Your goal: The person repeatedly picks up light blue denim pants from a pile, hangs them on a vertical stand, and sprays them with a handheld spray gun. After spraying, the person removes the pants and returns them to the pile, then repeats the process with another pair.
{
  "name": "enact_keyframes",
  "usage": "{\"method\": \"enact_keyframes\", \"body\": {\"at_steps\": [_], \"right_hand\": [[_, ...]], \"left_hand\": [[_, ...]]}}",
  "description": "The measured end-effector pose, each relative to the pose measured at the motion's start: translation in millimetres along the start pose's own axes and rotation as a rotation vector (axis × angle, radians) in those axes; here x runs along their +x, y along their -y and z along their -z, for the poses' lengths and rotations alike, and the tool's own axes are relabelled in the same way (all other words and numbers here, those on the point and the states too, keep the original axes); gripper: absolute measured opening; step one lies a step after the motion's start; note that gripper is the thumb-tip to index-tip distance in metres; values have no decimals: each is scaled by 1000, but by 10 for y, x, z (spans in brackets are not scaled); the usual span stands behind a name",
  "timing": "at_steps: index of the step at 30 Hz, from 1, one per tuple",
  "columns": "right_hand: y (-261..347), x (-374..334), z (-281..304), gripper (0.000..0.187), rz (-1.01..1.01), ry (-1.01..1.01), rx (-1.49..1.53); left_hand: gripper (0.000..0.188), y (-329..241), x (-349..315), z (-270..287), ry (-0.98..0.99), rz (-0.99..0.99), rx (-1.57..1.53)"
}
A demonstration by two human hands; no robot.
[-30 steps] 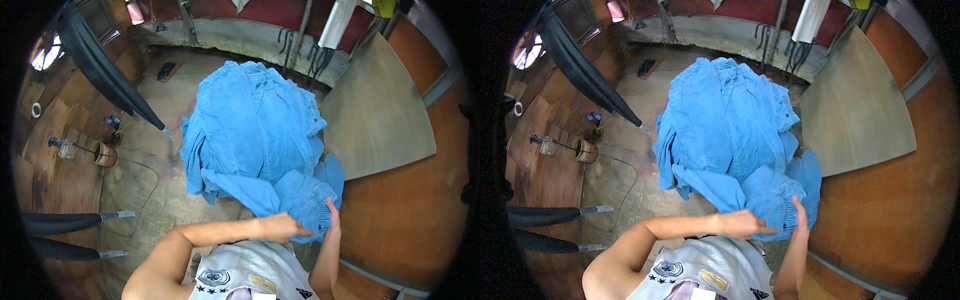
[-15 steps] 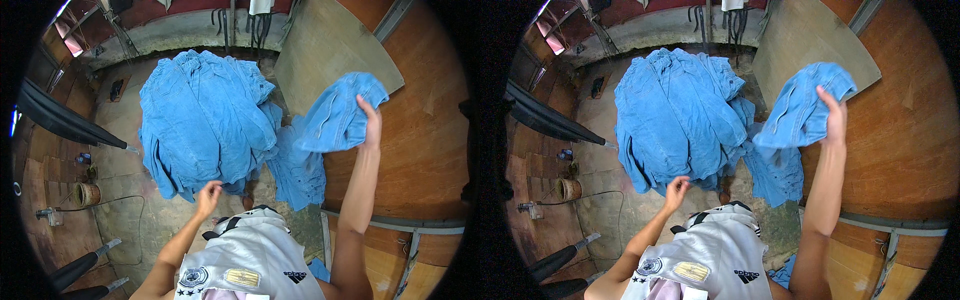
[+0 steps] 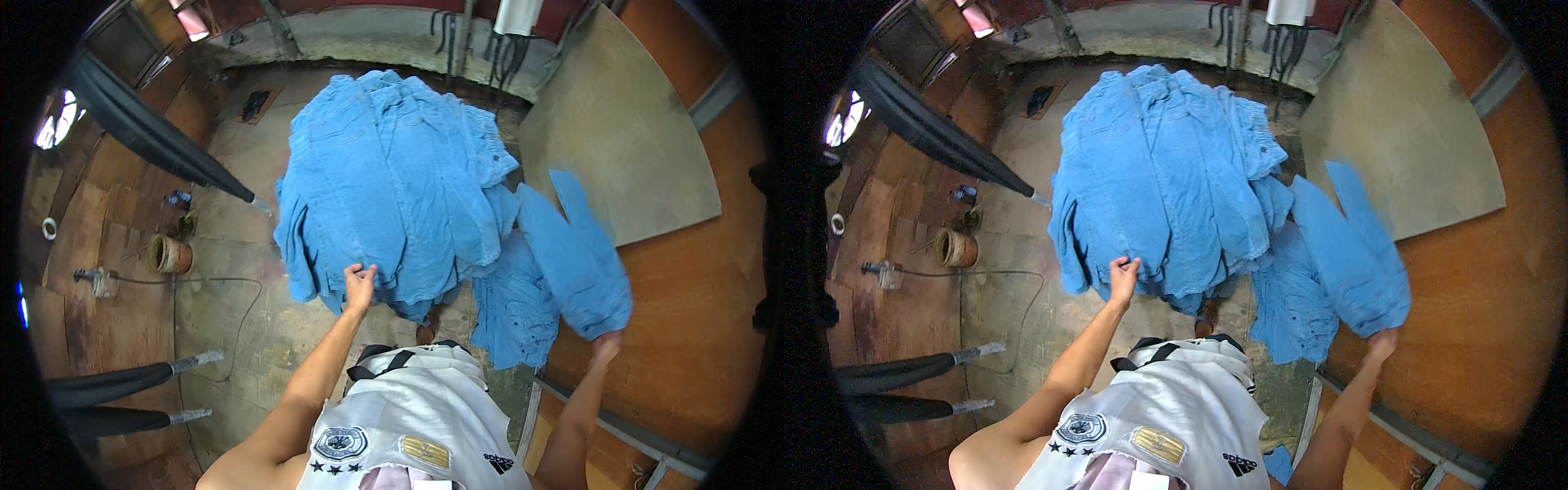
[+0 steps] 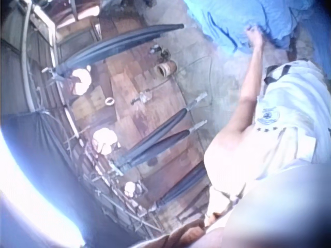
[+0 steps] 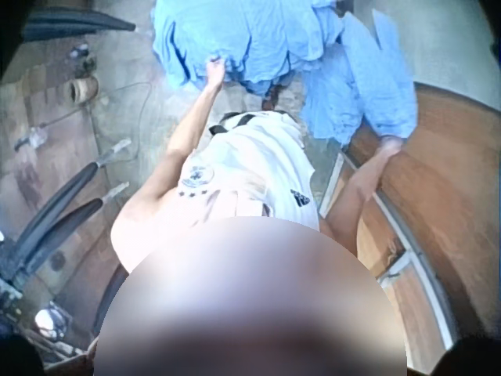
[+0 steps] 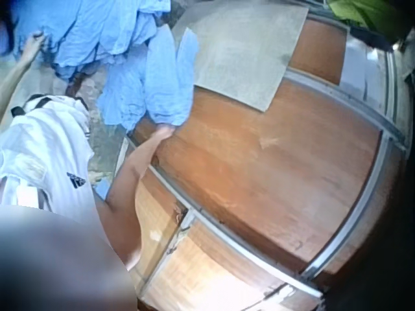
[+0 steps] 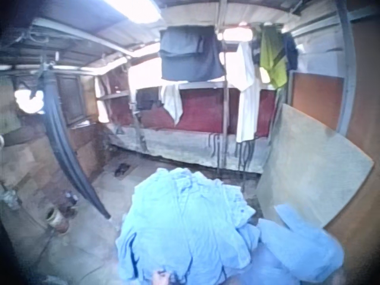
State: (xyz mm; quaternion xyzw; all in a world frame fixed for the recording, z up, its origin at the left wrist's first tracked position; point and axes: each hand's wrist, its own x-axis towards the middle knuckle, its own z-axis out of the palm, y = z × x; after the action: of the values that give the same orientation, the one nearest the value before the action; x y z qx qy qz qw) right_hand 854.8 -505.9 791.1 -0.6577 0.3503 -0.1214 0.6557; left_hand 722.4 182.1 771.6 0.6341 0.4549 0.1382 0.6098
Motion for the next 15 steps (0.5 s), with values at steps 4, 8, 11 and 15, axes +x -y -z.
{"method": "enact_keyframes", "body": {"at_steps": [4,8,11,15], "right_hand": [[-2146,-862,651,32,-537,250,-329],[-3186,-1648,356,38,204,958,-1447],[-3168,-1670,-433,29,-9,880,-1064],[-2277,-1806,-1687,25,-196,859,-617]], "left_hand": [[84,181,-172,-256,-86,-70,393],[103,272,-168,-380,-593,-183,598],[101,129,-30,-136,-382,135,233],[71,-266,-163,402,-139,-96,436]]}}
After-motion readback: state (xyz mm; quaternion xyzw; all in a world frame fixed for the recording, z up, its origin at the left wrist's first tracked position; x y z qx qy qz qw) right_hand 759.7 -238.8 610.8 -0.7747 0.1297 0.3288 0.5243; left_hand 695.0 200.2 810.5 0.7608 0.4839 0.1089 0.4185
